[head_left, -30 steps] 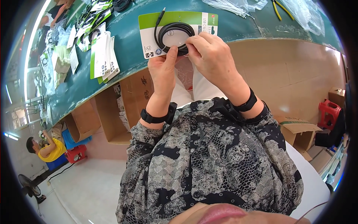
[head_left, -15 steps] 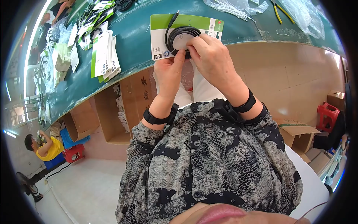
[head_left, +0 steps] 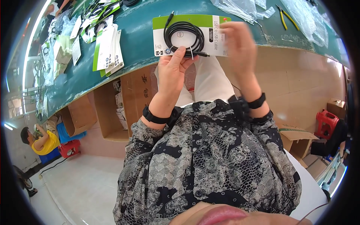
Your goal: The person places a cable onto a cardboard backing and threads a zip tie through the card to secure it. They tighten the tie by hand, flip the assembly over to check the back, and repeat the process with a second tie before setting it aside.
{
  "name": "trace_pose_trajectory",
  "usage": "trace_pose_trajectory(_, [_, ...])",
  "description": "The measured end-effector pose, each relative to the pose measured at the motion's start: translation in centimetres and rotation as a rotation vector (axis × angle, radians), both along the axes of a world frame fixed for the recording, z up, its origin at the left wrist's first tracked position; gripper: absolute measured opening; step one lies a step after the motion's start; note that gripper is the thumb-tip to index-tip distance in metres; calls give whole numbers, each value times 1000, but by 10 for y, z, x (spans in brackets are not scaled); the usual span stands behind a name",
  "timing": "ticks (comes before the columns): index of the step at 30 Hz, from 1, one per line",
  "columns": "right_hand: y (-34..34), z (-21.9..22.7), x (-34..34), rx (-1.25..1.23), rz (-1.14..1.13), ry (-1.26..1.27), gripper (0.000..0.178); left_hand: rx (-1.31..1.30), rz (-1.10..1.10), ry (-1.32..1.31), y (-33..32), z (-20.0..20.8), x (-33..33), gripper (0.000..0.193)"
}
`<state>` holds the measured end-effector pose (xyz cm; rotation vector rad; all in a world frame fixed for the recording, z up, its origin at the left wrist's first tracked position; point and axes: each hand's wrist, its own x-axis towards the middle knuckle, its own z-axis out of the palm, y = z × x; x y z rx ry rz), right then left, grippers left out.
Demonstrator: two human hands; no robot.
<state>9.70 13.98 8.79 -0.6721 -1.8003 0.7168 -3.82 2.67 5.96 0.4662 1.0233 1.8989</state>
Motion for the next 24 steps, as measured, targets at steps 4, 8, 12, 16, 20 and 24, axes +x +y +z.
trace_pose_trajectory(4, [12,-19,17,-422,63,279,12,79,-118,-124,-5,2,-3,18])
trace_pose_trajectory(8, [-4,-51,9,-424,181,87,21,69,-121,-104,-6,12,9,19])
trace_pose_trajectory(12, [-8,-54,-2,-136,285,-177,32,27,-121,-49,-8,17,15,20])
trace_pose_trajectory(16, [1,-70,-2,-46,371,-87,35,13,-124,-9,-11,18,18,20])
trace_pose_trajectory(20, [1,-73,-2,182,274,-114,39,2,-129,7,-10,19,24,21])
trace_pose_trajectory(24, [-4,-81,-8,-413,580,277,44,16,-94,43,-13,30,25,21])
